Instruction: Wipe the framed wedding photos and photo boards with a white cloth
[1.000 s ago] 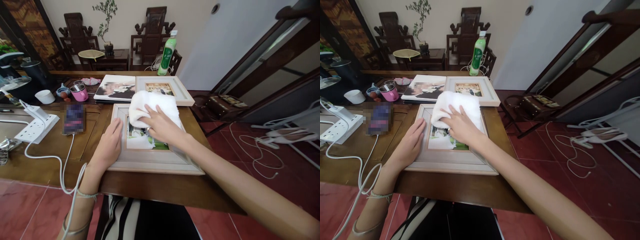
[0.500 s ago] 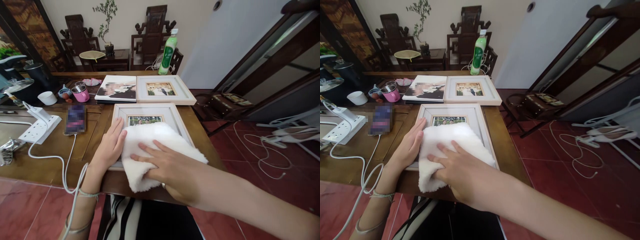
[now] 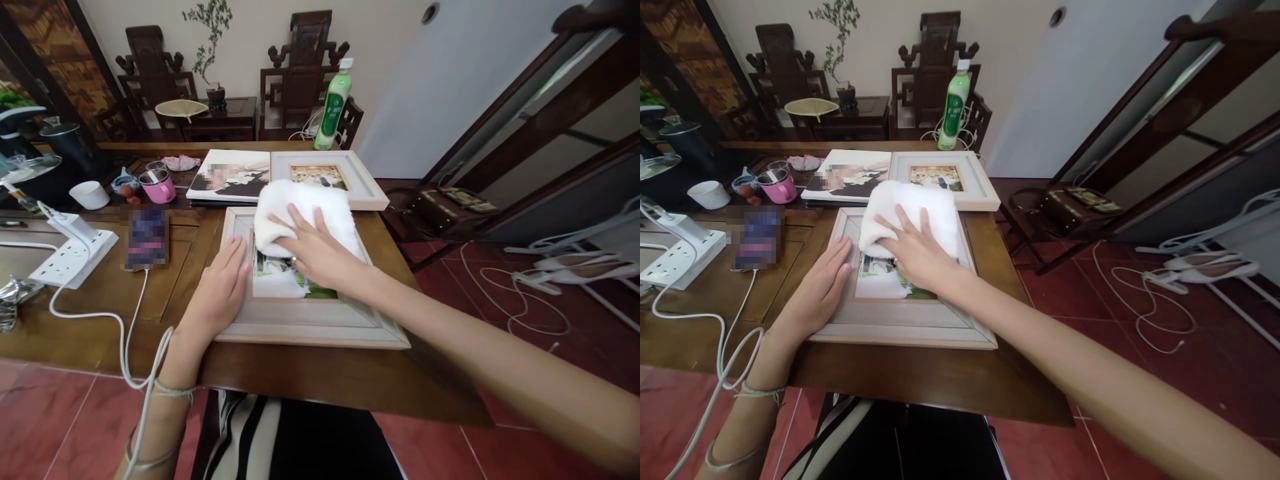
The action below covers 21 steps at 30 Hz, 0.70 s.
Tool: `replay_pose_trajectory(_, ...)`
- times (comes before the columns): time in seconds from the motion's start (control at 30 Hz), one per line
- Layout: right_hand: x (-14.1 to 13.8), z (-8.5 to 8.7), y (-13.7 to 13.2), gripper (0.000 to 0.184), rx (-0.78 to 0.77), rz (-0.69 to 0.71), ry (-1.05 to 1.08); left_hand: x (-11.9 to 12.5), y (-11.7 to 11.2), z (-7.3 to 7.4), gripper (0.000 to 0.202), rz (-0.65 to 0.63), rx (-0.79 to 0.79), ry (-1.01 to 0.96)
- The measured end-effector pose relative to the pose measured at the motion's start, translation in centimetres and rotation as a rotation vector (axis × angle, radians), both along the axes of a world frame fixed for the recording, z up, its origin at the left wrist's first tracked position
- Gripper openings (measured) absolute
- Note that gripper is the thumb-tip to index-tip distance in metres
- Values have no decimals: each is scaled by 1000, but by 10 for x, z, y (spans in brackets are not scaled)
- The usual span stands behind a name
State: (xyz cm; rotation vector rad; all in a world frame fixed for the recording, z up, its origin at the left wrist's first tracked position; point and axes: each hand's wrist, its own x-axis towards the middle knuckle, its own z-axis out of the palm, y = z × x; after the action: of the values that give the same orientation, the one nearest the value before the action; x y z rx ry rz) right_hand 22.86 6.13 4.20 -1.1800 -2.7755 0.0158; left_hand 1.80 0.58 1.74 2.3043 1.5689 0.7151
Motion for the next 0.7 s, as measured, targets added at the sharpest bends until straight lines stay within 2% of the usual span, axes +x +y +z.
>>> replay_pose_trajectory(0.1, -22, 3, 9, 62, -33, 70, -24, 1, -1, 3, 58, -10, 35, -79)
replay_pose_trajectory(0.2, -37, 10, -1, 55, -69, 134, -69, 0, -2, 4, 64, -10, 85, -137)
replay_pose_trajectory(0.43, -29, 26, -71, 53, -256, 318, -125, -5, -4, 2, 70, -30, 81, -219)
replay_pose_trajectory(0.57, -17, 33, -97, 54, -330, 266, -98, -4, -3, 1, 63, -20, 38, -158)
replay_pose_trajectory(0.7, -5, 32, -102, 56, -316, 187, -44, -1, 0, 1, 52, -5, -8, 21)
